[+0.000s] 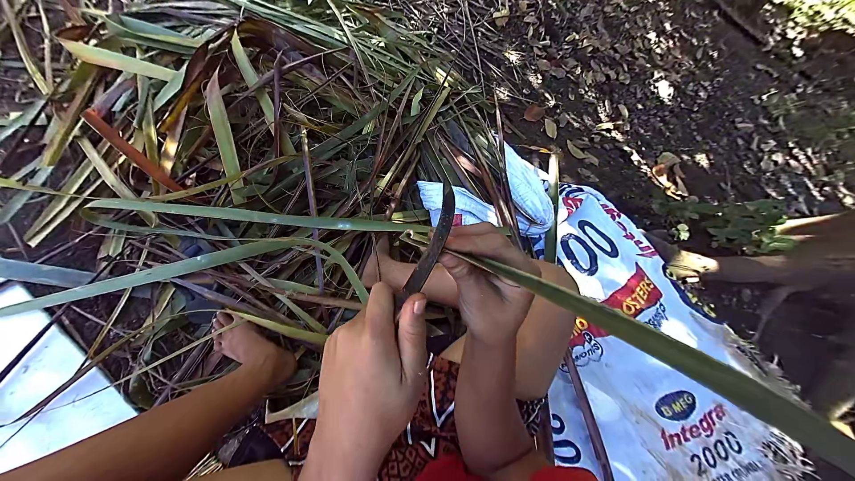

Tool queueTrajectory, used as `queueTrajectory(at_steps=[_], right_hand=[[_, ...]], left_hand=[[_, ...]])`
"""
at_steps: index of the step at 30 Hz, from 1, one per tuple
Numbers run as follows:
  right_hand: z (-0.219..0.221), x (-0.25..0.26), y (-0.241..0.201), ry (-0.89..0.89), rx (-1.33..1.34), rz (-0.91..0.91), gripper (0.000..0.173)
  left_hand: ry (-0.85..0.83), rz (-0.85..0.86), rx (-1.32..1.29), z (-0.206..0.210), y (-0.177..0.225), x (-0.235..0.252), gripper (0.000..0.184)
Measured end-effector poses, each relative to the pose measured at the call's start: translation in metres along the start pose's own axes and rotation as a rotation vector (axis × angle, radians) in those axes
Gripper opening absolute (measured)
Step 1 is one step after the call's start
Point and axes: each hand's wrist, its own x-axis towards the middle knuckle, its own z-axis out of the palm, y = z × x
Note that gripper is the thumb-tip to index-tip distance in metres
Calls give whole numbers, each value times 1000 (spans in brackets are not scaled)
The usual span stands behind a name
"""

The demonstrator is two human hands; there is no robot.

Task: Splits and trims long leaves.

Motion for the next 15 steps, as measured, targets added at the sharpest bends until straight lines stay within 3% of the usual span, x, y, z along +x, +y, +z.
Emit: queueTrajectory(at_steps=[9, 11, 15], right_hand=[[-11, -12, -1, -5, -148, -82, 16], [-16, -11, 2, -15, -172, -125, 17], [-28, -11, 9, -49, -206, -150, 14]], left_hand=[[-65, 79, -102, 28, -22, 10, 58], [-96, 38, -133, 27, -16, 9, 57], [-315, -174, -217, 10, -1, 2, 52]])
